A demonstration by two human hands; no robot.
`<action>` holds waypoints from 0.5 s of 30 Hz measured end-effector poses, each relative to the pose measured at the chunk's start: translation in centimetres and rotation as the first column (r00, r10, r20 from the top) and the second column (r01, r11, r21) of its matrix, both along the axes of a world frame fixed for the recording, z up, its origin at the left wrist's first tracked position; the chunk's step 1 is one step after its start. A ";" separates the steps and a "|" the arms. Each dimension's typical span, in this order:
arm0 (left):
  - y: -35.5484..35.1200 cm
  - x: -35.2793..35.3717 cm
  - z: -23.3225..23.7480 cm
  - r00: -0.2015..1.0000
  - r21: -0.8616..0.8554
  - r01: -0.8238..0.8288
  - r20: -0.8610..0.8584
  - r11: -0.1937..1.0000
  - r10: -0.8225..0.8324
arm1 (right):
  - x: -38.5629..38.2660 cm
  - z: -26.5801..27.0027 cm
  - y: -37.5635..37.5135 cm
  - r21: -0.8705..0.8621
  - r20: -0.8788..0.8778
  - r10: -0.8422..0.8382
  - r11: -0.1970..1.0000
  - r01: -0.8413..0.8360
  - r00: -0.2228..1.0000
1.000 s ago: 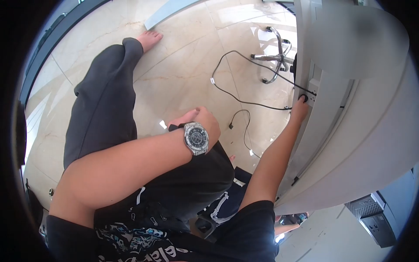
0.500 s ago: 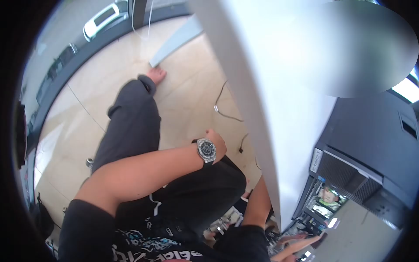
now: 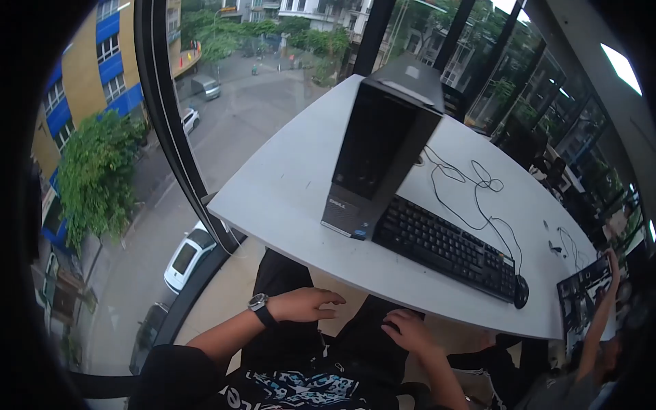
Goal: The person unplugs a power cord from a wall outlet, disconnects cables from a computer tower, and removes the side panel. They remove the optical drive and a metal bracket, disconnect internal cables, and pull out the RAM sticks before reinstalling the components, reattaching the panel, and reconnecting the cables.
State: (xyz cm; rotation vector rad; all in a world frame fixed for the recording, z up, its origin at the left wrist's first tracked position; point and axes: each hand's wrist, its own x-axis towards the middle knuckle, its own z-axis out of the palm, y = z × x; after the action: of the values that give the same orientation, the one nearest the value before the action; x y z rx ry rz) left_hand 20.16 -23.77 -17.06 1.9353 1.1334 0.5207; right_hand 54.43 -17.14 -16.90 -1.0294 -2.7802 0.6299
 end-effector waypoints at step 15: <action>1.7 0.7 17.4 0.724 0.600 -0.690 0.563 0.405 0.400 | 5.1 14.2 0.2 -0.531 -0.540 0.014 0.770 -0.353 0.841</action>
State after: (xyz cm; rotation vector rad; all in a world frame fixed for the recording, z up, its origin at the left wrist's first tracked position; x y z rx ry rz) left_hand 20.85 -22.03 0.34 1.9458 1.4560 1.9621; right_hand 59.53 -16.90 -2.72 -0.5050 -2.2296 1.6523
